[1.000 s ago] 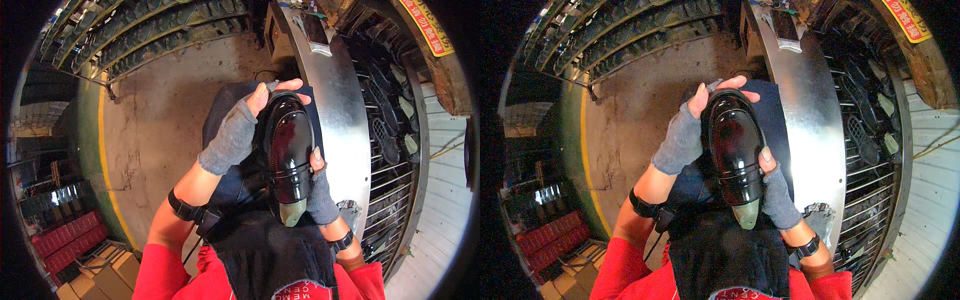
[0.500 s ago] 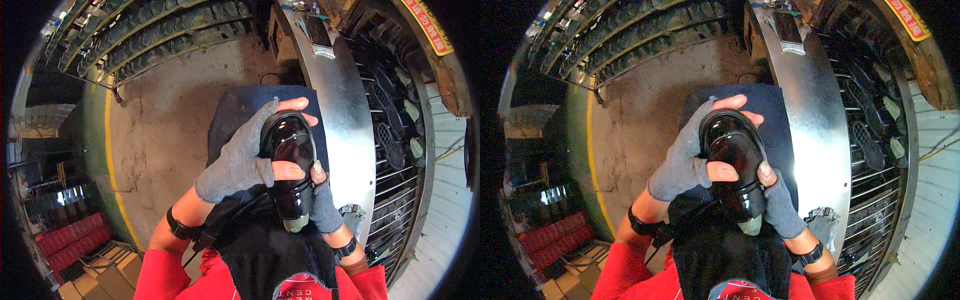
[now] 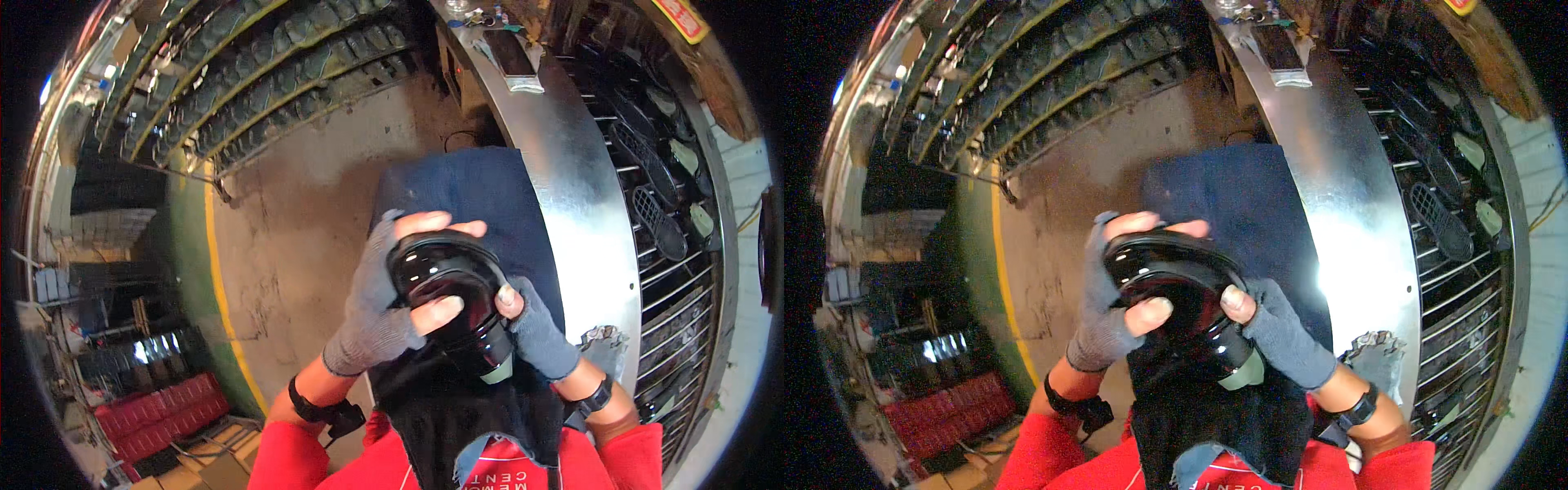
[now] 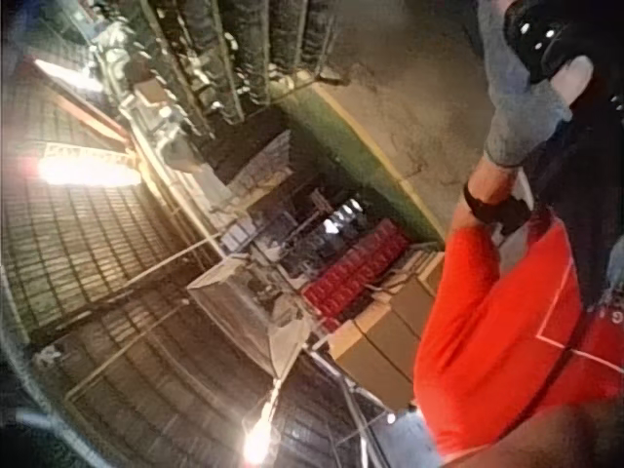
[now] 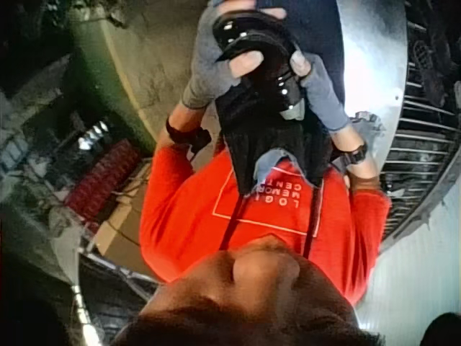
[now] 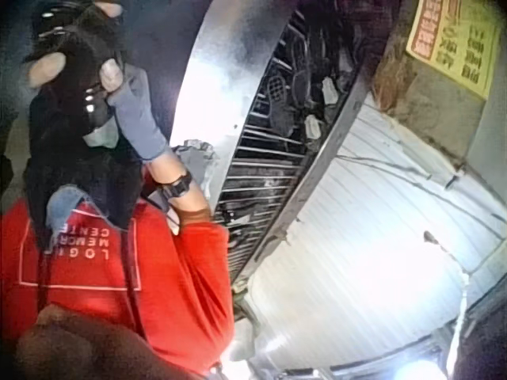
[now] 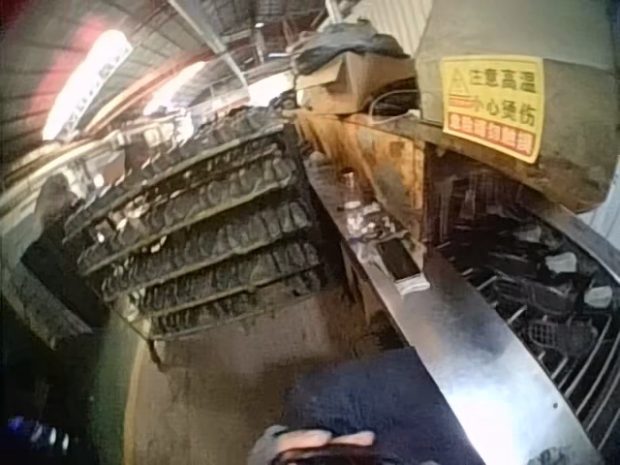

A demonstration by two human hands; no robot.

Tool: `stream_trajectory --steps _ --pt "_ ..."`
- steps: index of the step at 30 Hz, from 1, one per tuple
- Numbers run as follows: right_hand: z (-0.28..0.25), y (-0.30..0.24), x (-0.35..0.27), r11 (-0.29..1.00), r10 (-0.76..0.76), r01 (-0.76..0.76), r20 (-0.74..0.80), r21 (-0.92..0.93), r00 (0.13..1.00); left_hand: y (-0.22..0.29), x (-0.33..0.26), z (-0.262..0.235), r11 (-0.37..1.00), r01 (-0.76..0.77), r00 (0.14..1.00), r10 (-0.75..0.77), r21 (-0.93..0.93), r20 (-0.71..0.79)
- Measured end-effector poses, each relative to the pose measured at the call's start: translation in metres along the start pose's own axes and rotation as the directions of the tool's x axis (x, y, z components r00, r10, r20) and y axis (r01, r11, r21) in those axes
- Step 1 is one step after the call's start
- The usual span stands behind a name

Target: Polishing and inspecting black leather shoes in a shoe factory finishing area.

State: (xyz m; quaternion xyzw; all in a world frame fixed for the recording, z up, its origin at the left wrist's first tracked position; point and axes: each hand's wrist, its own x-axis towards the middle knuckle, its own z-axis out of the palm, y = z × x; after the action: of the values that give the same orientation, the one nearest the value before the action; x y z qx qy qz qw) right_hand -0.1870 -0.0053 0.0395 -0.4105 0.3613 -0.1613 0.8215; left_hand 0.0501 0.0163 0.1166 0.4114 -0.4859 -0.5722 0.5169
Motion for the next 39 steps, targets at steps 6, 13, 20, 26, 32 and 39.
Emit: stream_trajectory --steps 6,13,20,26,32,39 --pt "-0.007 -0.003 -0.013 0.701 -0.569 0.492 0.010 -0.517 0.822 0.003 -0.008 -0.011 0.928 -0.290 0.936 0.223 -0.234 -0.274" --pt "-0.024 -0.054 -0.061 0.967 -0.036 0.122 -0.354 0.225 0.934 -0.022 -0.006 -0.027 0.898 -0.184 0.973 0.223 -0.400 0.054" --pt "-0.059 -0.108 -0.018 0.704 -0.337 0.200 -0.073 -0.681 0.939 -0.072 0.040 0.029 0.992 0.058 0.998 -0.055 -0.108 0.029" --pt "-0.046 -0.106 -0.005 0.597 -0.349 0.229 0.008 -0.769 0.937 -0.074 0.045 0.034 0.994 -0.007 0.998 0.013 0.105 -0.059" --pt "-0.032 -0.100 -0.003 0.450 -0.452 0.256 0.029 -0.856 0.891 -0.078 0.040 0.039 0.990 -0.063 0.989 0.080 0.129 -0.127" --pt "-0.011 -0.101 -0.008 0.362 -0.561 0.322 0.071 -0.875 0.825 -0.059 0.027 0.035 0.935 -0.035 0.997 0.059 0.352 -0.056"
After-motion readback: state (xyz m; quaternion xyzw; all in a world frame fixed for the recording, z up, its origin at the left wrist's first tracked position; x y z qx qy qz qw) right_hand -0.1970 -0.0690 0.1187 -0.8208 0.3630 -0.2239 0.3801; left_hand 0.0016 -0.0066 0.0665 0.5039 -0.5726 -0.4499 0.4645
